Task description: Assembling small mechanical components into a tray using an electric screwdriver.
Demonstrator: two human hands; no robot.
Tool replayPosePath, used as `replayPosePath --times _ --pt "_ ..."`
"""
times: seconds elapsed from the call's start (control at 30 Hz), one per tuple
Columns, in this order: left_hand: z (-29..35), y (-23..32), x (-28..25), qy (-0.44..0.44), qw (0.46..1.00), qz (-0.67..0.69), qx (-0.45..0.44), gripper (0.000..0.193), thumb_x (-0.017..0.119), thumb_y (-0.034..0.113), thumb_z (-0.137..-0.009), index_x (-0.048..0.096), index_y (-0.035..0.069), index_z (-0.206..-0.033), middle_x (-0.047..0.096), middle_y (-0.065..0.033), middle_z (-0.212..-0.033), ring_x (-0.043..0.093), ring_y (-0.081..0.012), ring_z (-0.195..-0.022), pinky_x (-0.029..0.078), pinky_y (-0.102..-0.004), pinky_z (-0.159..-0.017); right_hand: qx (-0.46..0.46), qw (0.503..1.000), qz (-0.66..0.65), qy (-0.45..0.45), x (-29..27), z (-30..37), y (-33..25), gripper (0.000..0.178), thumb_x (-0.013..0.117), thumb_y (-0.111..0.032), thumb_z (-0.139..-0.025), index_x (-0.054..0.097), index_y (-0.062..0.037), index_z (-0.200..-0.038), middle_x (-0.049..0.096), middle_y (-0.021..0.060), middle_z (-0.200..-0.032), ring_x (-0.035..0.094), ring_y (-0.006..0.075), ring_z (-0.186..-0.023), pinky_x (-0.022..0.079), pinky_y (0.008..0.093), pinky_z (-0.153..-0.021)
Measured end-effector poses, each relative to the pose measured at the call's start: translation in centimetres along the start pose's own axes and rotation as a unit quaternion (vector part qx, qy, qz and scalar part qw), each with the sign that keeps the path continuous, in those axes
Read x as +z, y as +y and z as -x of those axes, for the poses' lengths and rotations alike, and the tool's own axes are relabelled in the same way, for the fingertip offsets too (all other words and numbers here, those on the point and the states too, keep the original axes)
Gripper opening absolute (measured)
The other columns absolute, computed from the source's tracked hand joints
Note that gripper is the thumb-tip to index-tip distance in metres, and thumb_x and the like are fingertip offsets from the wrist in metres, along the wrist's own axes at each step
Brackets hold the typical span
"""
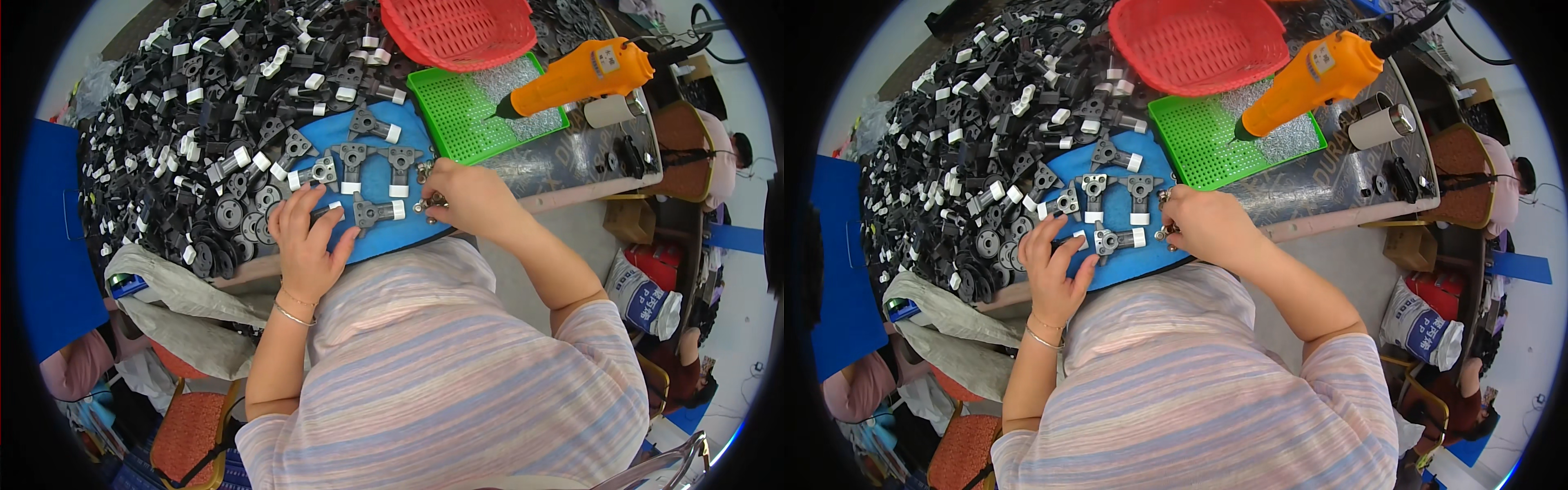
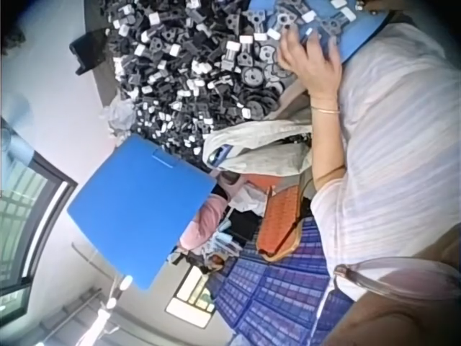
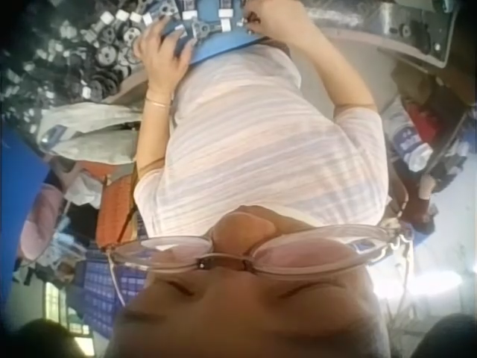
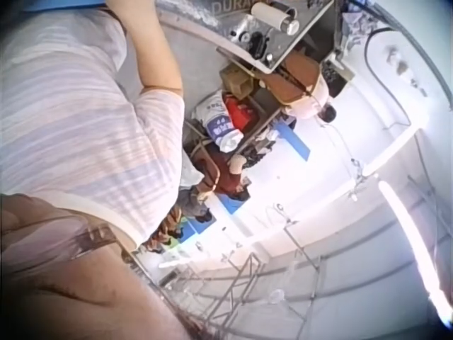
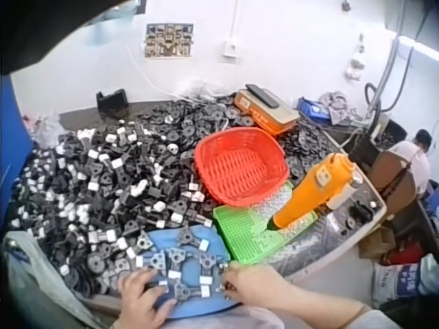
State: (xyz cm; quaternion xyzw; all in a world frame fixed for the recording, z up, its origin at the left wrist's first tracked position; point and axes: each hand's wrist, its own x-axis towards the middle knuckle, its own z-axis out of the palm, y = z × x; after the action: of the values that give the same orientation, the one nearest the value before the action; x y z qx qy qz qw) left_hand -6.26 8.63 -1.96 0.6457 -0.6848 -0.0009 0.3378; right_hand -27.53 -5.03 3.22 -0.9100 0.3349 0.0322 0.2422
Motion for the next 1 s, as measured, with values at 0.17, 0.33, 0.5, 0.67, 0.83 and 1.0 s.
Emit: replayPosePath --times 0.17,0.33,0.5,0.67,0.83,1.0 --pt "0.1 0.0 0.1 0.008 1.0 0.006 0.0 0.027 0.072 0.024 -0.069 0.062 0.01 -0.09 0.053 -0.0106 -0.117 0.047 -0.0292 -0.112 0.027 -0.0421 -0.096 0.005 1.0 0.0 -0.008 0.3 -0.3 -0.1 0.017 0.07 -0.016 -0.067 0.064 -0.0101 -0.082 0.057 0.0066 -0.087 0.06 0.0276 -0.077 0.048 0.0376 -0.066" --pt "0.1 0.1 0.1 0.014 1.0 0.003 -0.001 0.024 0.071 0.023 -0.069 0.063 0.009 -0.088 0.054 -0.0101 -0.115 0.048 -0.029 -0.112 0.027 -0.0424 -0.095 -0.007 1.0 0.001 -0.005 0.8 -0.4 0.1 0.017 0.069 -0.017 -0.066 0.062 -0.0088 -0.08 0.056 0.007 -0.086 0.06 0.0279 -0.074 0.048 0.0387 -0.063" --pt "0.1 0.1 0.1 0.016 1.0 0.003 -0.005 0.022 0.071 0.022 -0.069 0.064 0.01 -0.087 0.055 -0.0094 -0.114 0.048 -0.028 -0.112 0.028 -0.0423 -0.096 -0.017 0.999 0.028 0.0 0.9 -0.2 -0.2 0.019 0.068 -0.015 -0.067 0.059 -0.008 -0.082 0.054 0.0087 -0.085 0.06 0.0293 -0.073 0.048 0.0395 -0.061" --pt "0.3 0.0 0.1 0.024 1.0 0.003 -0.011 0.021 0.071 0.02 -0.07 0.063 0.01 -0.086 0.055 -0.0086 -0.114 0.048 -0.0274 -0.112 0.028 -0.0422 -0.096 -0.016 0.999 0.021 0.031 -0.8 -0.7 -1.2 0.02 0.067 -0.014 -0.069 0.057 -0.0079 -0.085 0.054 0.0092 -0.086 0.06 0.0295 -0.073 0.048 0.0398 -0.062" --pt "0.3 0.0 0.1 0.027 1.0 -0.005 -0.005 0.021 0.071 0.019 -0.069 0.063 0.01 -0.086 0.056 -0.0083 -0.113 0.049 -0.0275 -0.111 0.029 -0.0425 -0.095 -0.042 0.995 0.006 0.094 -1.3 -4.0 -0.9 0.021 0.067 -0.015 -0.069 0.057 -0.0074 -0.086 0.055 0.0091 -0.088 0.059 0.0289 -0.077 0.048 0.0385 -0.066" --pt "0.4 0.0 0.2 0.038 0.999 -0.002 -0.005 0.02 0.071 0.019 -0.069 0.063 0.01 -0.085 0.056 -0.0082 -0.112 0.049 -0.0272 -0.111 0.03 -0.0422 -0.093 -0.023 0.998 0.006 0.063 -0.9 -4.6 -0.6 0.022 0.068 -0.015 -0.068 0.059 -0.0067 -0.086 0.056 0.0087 -0.088 0.06 0.0279 -0.081 0.048 0.0372 -0.068"
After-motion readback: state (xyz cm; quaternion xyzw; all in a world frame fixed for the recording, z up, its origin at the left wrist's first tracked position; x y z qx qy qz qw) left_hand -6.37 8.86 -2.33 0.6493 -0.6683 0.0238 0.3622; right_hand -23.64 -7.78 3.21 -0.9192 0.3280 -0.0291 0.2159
